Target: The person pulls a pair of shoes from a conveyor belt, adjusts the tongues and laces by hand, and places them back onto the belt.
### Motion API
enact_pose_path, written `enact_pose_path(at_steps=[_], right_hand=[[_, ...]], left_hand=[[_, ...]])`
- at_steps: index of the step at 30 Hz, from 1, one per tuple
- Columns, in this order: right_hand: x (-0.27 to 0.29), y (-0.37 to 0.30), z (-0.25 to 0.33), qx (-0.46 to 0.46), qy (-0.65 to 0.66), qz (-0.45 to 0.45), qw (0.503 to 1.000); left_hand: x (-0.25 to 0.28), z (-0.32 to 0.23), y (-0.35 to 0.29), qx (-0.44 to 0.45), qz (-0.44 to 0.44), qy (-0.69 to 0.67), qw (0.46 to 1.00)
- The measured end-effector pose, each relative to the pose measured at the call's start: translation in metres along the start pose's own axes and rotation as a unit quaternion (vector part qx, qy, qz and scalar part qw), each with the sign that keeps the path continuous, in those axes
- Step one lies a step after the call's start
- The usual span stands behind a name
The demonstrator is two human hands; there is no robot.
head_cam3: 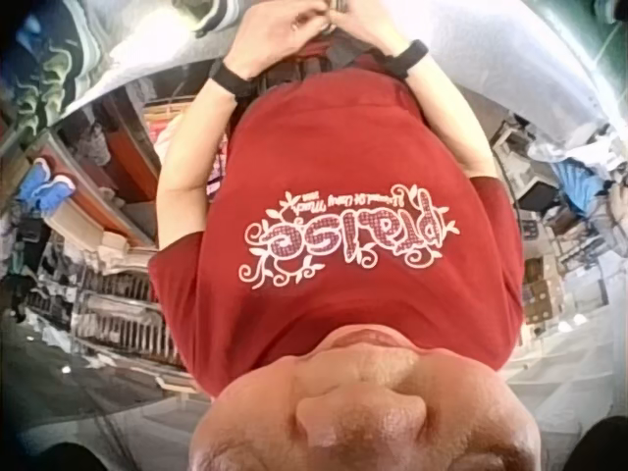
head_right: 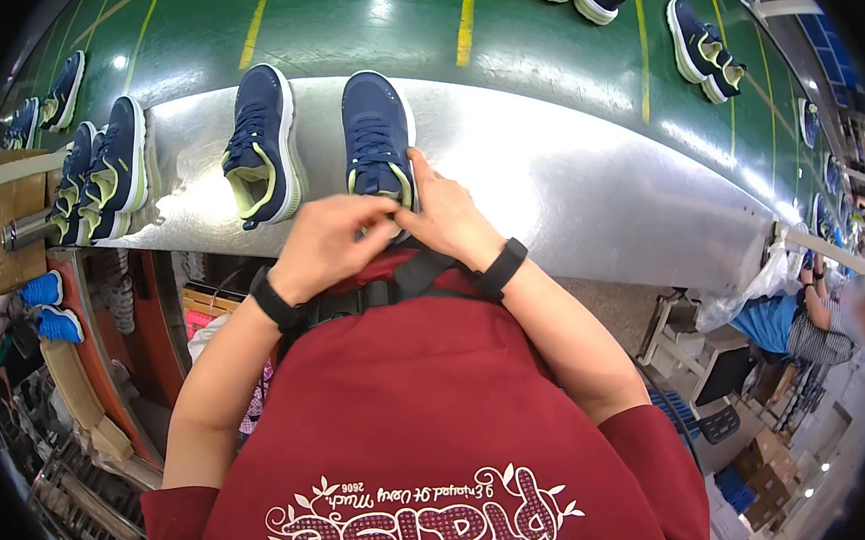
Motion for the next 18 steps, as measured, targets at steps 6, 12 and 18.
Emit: enact_pose_path(at_steps=[6, 12, 18], right_hand=[[-0.008, 0.006, 0.0, 0.036, -0.029, -0.106, 0.993], [-0.01, 0.002, -0.006, 0.023, -0.047, -0.095, 0.994], [-0.012, 0.004, -0.008, 0.026, -0.04, -0.096, 0.994]], left_hand=[[0.04, 0.057, 0.0, 0.214, -0.173, -0.058, 0.96], [0.03, 0.059, 0.006, 0.203, -0.142, -0.095, 0.964], [0.029, 0.058, 0.006, 0.257, -0.114, -0.018, 0.96]])
Point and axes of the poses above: each hand's wrist, its own y-axis towards the middle knuckle, its own x-axis out of the back of the hand, z = x × y, the point moved 9 cm from there along y, towards the middle knuckle, and after that the axes turned 11 degrees about -z, right-handed, at the moved point
